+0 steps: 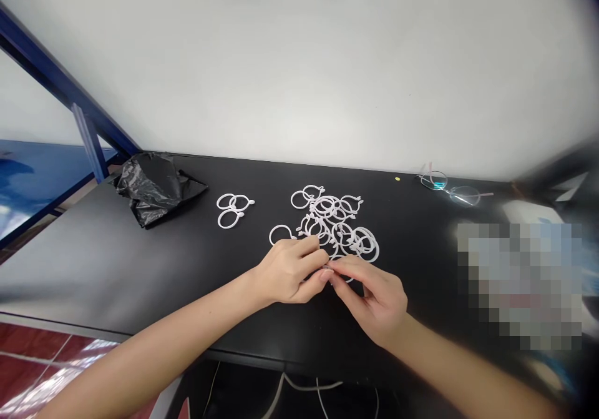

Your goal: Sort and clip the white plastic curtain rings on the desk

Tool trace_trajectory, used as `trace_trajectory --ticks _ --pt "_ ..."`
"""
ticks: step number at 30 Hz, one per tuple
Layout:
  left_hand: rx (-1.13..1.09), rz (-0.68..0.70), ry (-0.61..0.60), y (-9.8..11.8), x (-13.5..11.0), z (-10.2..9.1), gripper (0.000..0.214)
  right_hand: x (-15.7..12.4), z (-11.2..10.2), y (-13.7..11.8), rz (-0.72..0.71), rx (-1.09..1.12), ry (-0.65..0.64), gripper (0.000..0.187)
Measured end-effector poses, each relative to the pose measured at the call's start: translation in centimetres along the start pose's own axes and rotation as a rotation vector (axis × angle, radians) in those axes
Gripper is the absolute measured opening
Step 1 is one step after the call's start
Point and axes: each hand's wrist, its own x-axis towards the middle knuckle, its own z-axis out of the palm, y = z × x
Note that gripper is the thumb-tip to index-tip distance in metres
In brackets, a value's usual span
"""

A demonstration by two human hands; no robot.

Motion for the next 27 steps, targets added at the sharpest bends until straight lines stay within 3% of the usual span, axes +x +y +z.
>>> trace_trajectory --ticks 8,15,18,20,22,27 --pt "0.001 0.054 0.037 0.2 0.1 -0.2 0.045 -0.2 -0.1 0.0 0.014 0.089 -0.043 0.026" --pt "0.041 0.062 -0.030 -0.1 0.1 -0.3 0.046 -0.4 -0.2 0.6 0.049 0.081 -0.058 0.024" --pt "0.157 -0.019 -0.098 -1.9 0.5 -1.8 0.043 -0.3 -0.4 0.9 0.081 0.049 -0.061 0.033" --pt "0.279 -0.206 -0.102 -3.8 0.5 -3.2 0.035 -0.2 -0.4 0.9 0.084 0.017 -0.072 0.038" --pt "0.382 -0.315 -0.184 -6.1 0.0 -4.6 0.034 -0.2 -0.4 0.7 0.067 -0.002 -0.090 0.036" --pt "0.483 -0.321 -0.332 -10.3 -2.8 -5.8 0.034 -0.4 -0.3 0.4 0.041 -0.002 -0.120 0.030"
